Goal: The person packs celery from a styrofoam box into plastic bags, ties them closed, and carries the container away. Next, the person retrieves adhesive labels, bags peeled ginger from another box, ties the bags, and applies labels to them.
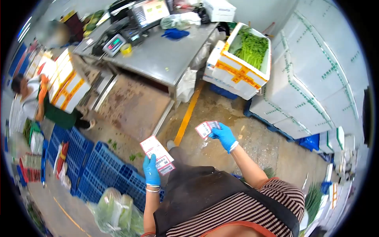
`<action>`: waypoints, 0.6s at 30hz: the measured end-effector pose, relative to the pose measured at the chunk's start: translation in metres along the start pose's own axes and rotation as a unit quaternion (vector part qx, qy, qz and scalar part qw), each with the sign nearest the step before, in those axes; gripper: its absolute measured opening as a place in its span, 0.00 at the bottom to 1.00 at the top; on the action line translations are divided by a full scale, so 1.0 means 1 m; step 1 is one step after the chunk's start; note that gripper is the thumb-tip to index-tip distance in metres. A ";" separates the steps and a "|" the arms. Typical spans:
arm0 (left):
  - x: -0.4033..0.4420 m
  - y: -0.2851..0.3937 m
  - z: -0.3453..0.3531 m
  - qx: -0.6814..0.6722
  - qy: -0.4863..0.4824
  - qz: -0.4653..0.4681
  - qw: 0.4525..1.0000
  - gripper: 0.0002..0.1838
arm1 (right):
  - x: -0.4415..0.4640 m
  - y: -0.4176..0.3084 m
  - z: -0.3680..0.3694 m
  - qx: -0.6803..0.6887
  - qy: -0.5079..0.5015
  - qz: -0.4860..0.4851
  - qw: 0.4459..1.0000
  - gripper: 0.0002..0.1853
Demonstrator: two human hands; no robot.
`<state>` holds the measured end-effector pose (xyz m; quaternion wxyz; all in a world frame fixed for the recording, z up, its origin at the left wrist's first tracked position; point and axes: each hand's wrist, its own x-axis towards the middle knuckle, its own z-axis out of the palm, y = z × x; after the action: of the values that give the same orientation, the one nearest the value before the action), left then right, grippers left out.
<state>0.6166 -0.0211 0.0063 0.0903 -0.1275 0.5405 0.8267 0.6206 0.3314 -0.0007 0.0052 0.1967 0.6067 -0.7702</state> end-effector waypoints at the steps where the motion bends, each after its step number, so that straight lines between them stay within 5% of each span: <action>1: 0.025 0.000 0.000 0.012 -0.015 0.012 1.000 0.15 | 0.016 -0.007 0.004 -0.016 0.001 0.005 1.000 0.17; 6: 0.175 0.052 0.032 0.009 -0.049 0.021 0.999 0.17 | 0.109 -0.058 0.039 -0.097 0.080 -0.002 0.992 0.16; 12: 0.357 0.135 0.125 0.032 -0.093 0.016 0.995 0.14 | 0.205 -0.100 0.043 -0.039 0.021 -0.014 0.999 0.09; 18: 0.588 0.109 0.168 0.025 -0.043 -0.014 0.999 0.14 | 0.312 -0.120 0.038 -0.055 0.002 0.027 0.998 0.12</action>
<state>0.0067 0.0956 -0.0156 0.1279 -0.0968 0.5544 0.8166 0.2924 0.3996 0.0220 0.0352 0.2139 0.6430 -0.7345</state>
